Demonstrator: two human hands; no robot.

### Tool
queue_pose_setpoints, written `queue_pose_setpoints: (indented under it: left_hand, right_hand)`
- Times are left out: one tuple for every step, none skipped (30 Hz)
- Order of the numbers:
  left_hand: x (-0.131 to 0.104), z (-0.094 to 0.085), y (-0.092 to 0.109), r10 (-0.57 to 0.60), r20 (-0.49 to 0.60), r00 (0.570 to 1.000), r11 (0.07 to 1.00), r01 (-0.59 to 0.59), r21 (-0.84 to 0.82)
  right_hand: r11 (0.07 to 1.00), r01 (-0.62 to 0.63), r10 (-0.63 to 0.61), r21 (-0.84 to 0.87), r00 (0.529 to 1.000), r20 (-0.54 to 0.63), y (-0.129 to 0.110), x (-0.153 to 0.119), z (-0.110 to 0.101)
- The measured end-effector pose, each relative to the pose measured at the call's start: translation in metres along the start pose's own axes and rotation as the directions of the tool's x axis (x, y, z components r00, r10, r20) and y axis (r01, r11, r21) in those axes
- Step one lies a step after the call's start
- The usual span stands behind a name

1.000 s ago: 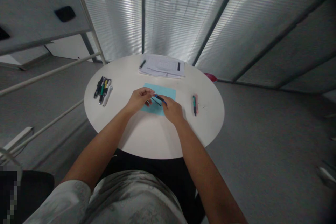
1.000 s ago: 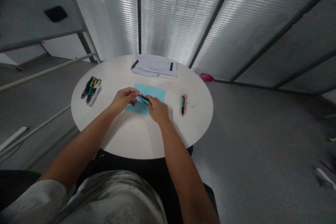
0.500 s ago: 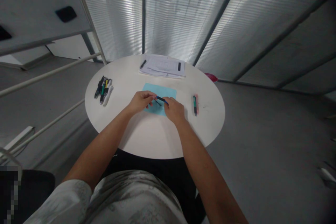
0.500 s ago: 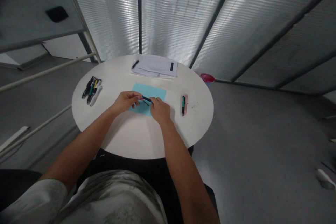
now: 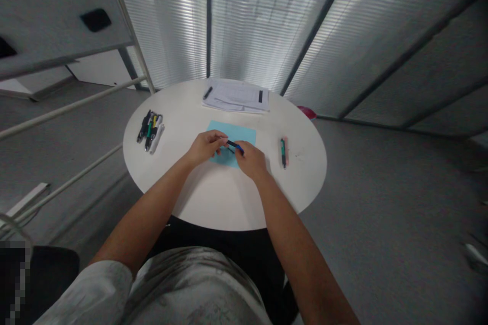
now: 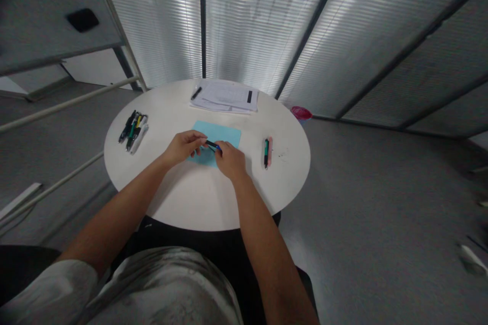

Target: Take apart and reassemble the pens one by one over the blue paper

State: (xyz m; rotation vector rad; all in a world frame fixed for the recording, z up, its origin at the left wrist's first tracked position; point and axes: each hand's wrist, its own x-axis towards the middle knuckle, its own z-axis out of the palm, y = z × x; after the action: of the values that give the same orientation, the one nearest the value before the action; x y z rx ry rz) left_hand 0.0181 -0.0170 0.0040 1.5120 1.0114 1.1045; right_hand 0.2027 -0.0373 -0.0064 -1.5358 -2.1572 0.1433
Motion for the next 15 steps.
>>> queue_pose_setpoints:
  left_hand:
    - [0.0002,0.0001,0.0000,0.007,-0.005,1.000,1.000,-0.007,-0.005]
    - [0.0006,0.0002,0.0000,0.013,-0.013,1.000,1.000,-0.013,-0.015]
    - [0.0010,0.0004,0.0000,0.019,-0.028,0.999,0.999,-0.020,-0.028]
    - [0.0015,0.0006,0.0001,0.027,-0.050,0.998,0.999,-0.029,-0.040]
    - [0.0020,0.0006,0.0002,0.036,-0.078,0.996,0.998,-0.040,-0.048]
    - [0.0025,0.0006,0.0003,0.048,-0.106,0.993,0.997,-0.053,-0.050]
    - [0.0028,0.0005,0.0004,0.060,-0.130,0.990,0.997,-0.066,-0.044]
    - [0.0030,0.0002,0.0005,0.070,-0.148,0.987,0.997,-0.075,-0.032]
    - [0.0030,0.0000,0.0006,0.076,-0.155,0.985,0.997,-0.079,-0.014]
    - [0.0028,-0.0003,0.0005,0.079,-0.152,0.985,0.997,-0.078,0.009]
    - [0.0024,-0.0004,0.0004,0.081,-0.142,0.987,0.996,-0.077,0.032]
    - [0.0020,-0.0004,0.0003,0.086,-0.131,0.988,0.995,-0.080,0.051]
    - [0.0015,-0.0002,0.0001,0.093,-0.119,0.989,0.994,-0.085,0.065]
    - [0.0010,0.0001,-0.0001,0.102,-0.111,0.989,0.993,-0.094,0.073]
    - [0.0006,0.0005,-0.0002,0.111,-0.108,0.988,0.992,-0.103,0.072]
  right_hand:
    - [1.000,0.005,-0.005,0.028,1.000,-0.005,0.0003,0.0003,0.0005]
    - [0.998,0.010,-0.010,0.055,1.000,-0.007,0.0003,0.0004,0.0009]
    - [0.997,0.017,-0.016,0.076,1.000,-0.007,0.0000,0.0004,0.0009]
    - [0.996,0.026,-0.026,0.091,1.000,-0.005,-0.0005,0.0002,0.0007]
    - [0.995,0.034,-0.034,0.098,0.999,-0.004,-0.0012,-0.0001,0.0002]
    - [0.994,0.041,-0.041,0.100,0.999,-0.004,-0.0020,-0.0004,-0.0004]
    - [0.994,0.045,-0.045,0.098,0.999,-0.007,-0.0028,-0.0008,-0.0010]
    - [0.994,0.048,-0.047,0.096,0.999,-0.010,-0.0034,-0.0012,-0.0015]
    - [0.994,0.050,-0.049,0.095,0.999,-0.010,-0.0038,-0.0014,-0.0018]
    - [0.994,0.049,-0.048,0.093,0.999,-0.010,-0.0040,-0.0016,-0.0019]
    - [0.995,0.047,-0.047,0.090,0.999,-0.008,-0.0040,-0.0016,-0.0018]
    - [0.995,0.044,-0.044,0.084,0.999,-0.005,-0.0039,-0.0016,-0.0016]
    - [0.996,0.040,-0.039,0.077,0.999,-0.003,-0.0037,-0.0015,-0.0013]
    - [0.997,0.034,-0.035,0.070,0.999,-0.001,-0.0036,-0.0014,-0.0010]
    - [0.997,0.029,-0.030,0.065,1.000,0.002,-0.0035,-0.0012,-0.0009]
